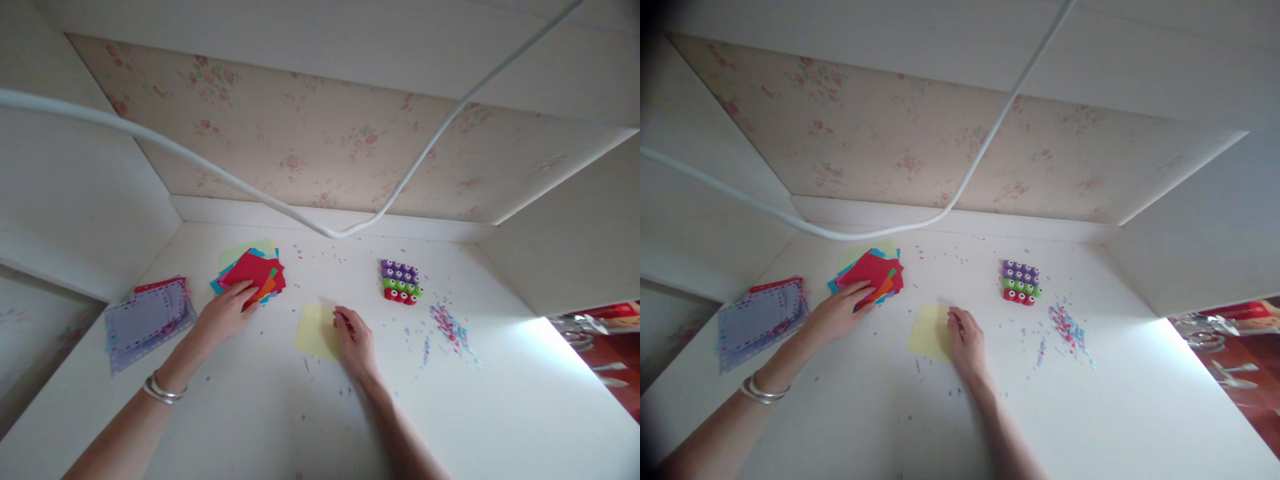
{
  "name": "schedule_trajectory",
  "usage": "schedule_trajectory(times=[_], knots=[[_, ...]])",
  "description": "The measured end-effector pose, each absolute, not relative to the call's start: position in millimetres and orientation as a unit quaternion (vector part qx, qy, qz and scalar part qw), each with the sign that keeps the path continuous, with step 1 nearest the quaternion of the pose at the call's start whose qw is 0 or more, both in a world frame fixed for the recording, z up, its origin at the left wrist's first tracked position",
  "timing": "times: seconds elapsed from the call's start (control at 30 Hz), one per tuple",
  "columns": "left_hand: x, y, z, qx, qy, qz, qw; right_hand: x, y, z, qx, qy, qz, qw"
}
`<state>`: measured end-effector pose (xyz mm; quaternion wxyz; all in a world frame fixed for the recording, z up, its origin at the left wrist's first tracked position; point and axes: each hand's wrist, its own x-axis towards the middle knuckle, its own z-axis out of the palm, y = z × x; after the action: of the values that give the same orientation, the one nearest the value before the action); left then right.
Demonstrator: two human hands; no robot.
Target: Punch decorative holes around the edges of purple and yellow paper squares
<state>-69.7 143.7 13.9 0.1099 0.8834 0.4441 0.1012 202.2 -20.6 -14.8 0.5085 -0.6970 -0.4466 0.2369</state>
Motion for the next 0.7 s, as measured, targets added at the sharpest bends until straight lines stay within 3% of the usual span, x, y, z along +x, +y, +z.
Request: schedule_trajectory(times=[0.1,0.17,0.37,0.47,0.7], knots=[[-52,134,17,0.87,0.437,0.178,0.141,212,-24,-10,-0.693,-0.385,0.261,0.55],[-30,124,21,0.85,0.417,0.239,0.216,230,-26,-2,-0.688,-0.348,0.253,0.584],[77,83,29,0.638,0.374,0.3,0.603,337,-25,16,-0.692,-0.204,0.033,0.692],[138,71,24,0.495,0.33,0.307,0.743,389,-19,12,-0.724,-0.168,0.032,0.668],[241,73,5,0.443,0.329,0.334,0.764,434,4,-10,-0.785,-0.183,0.089,0.586]])
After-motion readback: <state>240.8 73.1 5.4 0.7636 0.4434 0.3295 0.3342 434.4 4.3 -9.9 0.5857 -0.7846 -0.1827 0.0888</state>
